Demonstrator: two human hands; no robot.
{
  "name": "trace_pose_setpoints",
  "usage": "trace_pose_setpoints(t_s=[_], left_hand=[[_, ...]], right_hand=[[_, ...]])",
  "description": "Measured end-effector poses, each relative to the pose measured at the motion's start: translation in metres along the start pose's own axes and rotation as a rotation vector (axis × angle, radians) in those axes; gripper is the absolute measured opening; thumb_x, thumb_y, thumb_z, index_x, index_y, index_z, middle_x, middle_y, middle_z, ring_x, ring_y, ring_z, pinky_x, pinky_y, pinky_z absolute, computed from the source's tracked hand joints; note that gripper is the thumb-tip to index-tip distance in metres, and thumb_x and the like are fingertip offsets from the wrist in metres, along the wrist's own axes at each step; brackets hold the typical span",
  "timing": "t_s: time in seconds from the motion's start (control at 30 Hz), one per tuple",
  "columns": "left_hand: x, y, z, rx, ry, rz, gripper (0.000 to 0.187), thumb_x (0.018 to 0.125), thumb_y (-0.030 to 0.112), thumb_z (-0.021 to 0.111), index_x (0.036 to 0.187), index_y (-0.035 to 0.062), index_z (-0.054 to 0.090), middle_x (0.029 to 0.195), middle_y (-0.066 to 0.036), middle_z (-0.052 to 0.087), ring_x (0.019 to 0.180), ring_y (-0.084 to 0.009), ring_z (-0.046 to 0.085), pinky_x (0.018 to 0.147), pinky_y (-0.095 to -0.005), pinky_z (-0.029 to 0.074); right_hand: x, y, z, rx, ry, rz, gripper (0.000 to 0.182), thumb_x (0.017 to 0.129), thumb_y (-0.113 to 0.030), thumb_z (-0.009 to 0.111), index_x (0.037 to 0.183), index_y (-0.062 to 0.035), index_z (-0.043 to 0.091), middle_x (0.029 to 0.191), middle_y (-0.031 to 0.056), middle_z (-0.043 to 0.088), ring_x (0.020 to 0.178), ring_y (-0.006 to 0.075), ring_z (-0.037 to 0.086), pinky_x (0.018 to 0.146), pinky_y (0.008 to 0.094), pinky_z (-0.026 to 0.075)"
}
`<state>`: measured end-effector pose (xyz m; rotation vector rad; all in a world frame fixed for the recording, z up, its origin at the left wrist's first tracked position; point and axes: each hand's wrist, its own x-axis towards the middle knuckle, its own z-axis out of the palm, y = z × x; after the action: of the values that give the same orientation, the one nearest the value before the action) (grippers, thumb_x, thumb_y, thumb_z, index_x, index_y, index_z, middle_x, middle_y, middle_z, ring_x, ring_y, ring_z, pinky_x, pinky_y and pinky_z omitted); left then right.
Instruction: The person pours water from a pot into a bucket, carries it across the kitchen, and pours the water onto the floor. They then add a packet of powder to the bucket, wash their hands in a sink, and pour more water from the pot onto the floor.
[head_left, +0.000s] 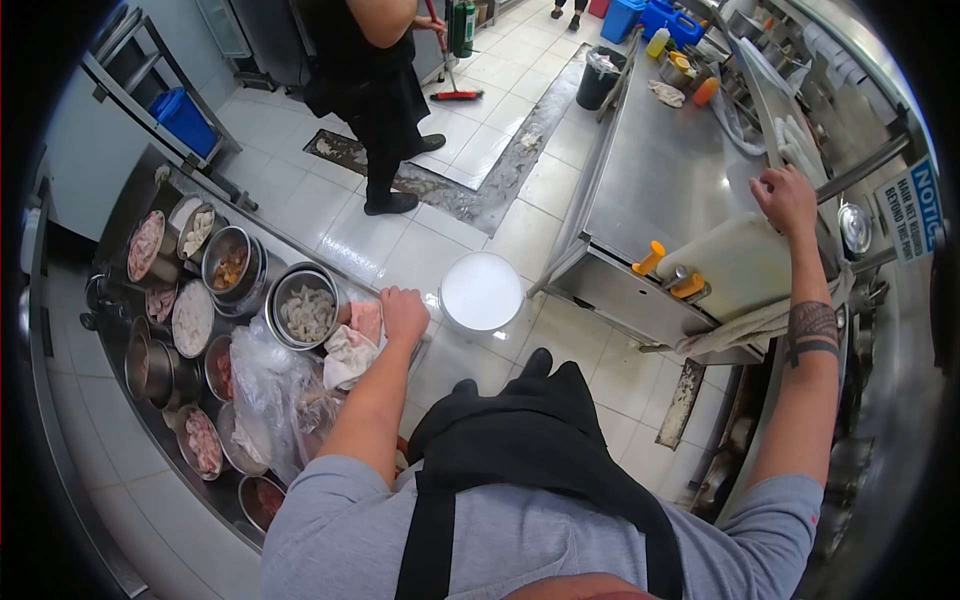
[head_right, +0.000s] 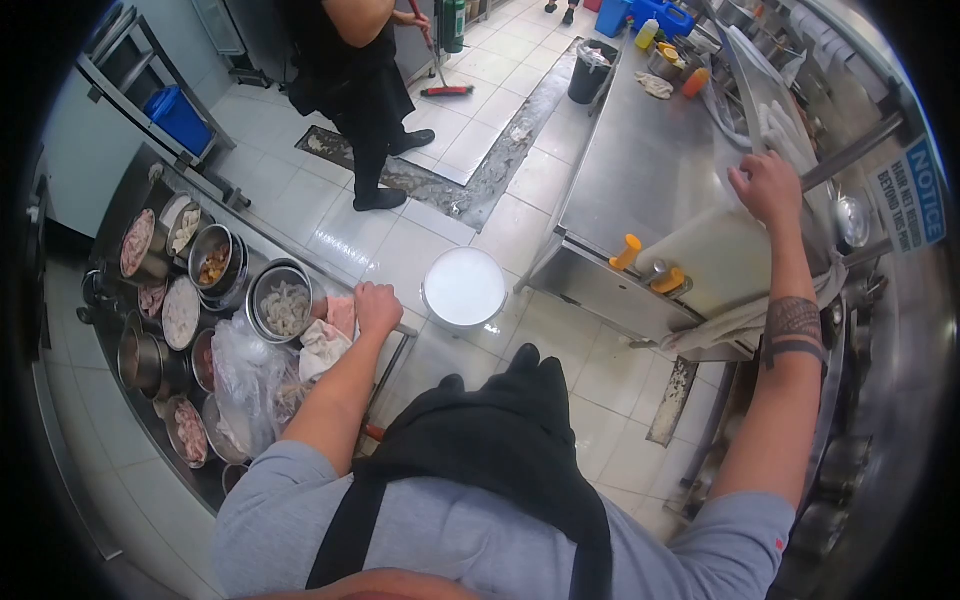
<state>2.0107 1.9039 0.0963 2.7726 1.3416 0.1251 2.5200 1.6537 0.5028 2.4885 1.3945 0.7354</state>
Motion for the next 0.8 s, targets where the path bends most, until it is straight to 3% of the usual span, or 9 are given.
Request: trace_pose_setpoints(t_s=[0.8], left_hand=[[0.002,0.001,0.007,0.015,0.009,0.010,0.018,0.076,0.014,0.055,0.075,0.0066,0.071,0.076,-0.011,0.068,0.085,-0.0287,0.061,0.090,-0.0410,0.038]], right_hand=[[-0.001,0.009,0.010,0.033,0.023,0.026,0.026,0.081,-0.034,0.066,0.079,-0.0084,0.069,0.077,0.0095,0.066,0.086,0.0282,0.061,0.075,0.0424,0.050]])
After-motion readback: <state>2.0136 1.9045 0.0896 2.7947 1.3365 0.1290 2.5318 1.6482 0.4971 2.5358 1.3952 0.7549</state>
